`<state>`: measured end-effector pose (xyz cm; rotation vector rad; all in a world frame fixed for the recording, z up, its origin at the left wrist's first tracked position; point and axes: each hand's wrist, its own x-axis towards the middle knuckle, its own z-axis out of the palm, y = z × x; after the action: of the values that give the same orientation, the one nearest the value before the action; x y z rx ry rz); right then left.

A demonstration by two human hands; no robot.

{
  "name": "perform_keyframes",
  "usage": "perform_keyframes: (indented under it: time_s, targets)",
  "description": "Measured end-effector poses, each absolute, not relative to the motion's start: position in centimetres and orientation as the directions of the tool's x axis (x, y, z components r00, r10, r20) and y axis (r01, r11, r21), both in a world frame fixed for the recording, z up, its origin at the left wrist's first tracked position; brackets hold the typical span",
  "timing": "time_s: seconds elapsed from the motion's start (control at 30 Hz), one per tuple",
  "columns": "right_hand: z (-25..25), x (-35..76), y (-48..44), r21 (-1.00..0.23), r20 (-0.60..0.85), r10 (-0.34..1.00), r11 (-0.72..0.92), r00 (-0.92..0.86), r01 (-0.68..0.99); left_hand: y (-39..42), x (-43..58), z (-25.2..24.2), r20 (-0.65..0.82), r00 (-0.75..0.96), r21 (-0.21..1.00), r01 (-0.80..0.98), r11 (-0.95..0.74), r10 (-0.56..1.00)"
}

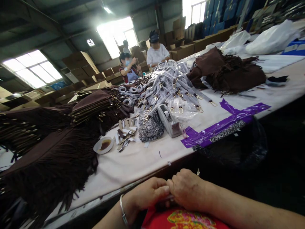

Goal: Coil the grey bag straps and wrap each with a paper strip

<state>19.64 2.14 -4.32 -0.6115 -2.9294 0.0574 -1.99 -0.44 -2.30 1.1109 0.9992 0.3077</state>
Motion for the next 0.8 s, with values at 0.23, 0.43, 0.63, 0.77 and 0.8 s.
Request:
perform_keyframes:
  time_s: [0.23, 0.43, 0.63, 0.77, 0.8]
  targets:
    - [-3.9, 21.7, 4.4, -0.703, -0.042, 0.604, 0.549, -0.796, 0.453, -4.2, -3.1, -2.8, -0.453, 0.432, 0.870, 0.025, 0.492, 0.779]
    - [-4.1, 22.7, 8.1, -0.766, -0.017, 0.734, 0.427, -0.679, 0.481, -6.5, -5.5, -4.4, -0.384, 0.362, 0.856, -0.205, 0.474, 0.850]
    - [-3.1, 18.8, 11.8, -0.649, 0.164, 0.722, 0.592, -0.672, 0.478, -7.9, -7.7, -5.7, -0.301, 0.261, 0.778, -0.489, 0.395, 0.917]
    - [-3.4, 15.1, 13.9, -0.503, 0.120, 0.668, 0.679, -0.735, 0.535, -8.5, -9.2, -5.8, -0.255, 0.220, 0.761, -0.556, 0.336, 0.942]
    - [-3.6, 14.1, 14.3, -0.473, 0.107, 0.662, 0.690, -0.742, 0.547, -8.6, -9.6, -5.9, -0.251, 0.214, 0.768, -0.549, 0.328, 0.944]
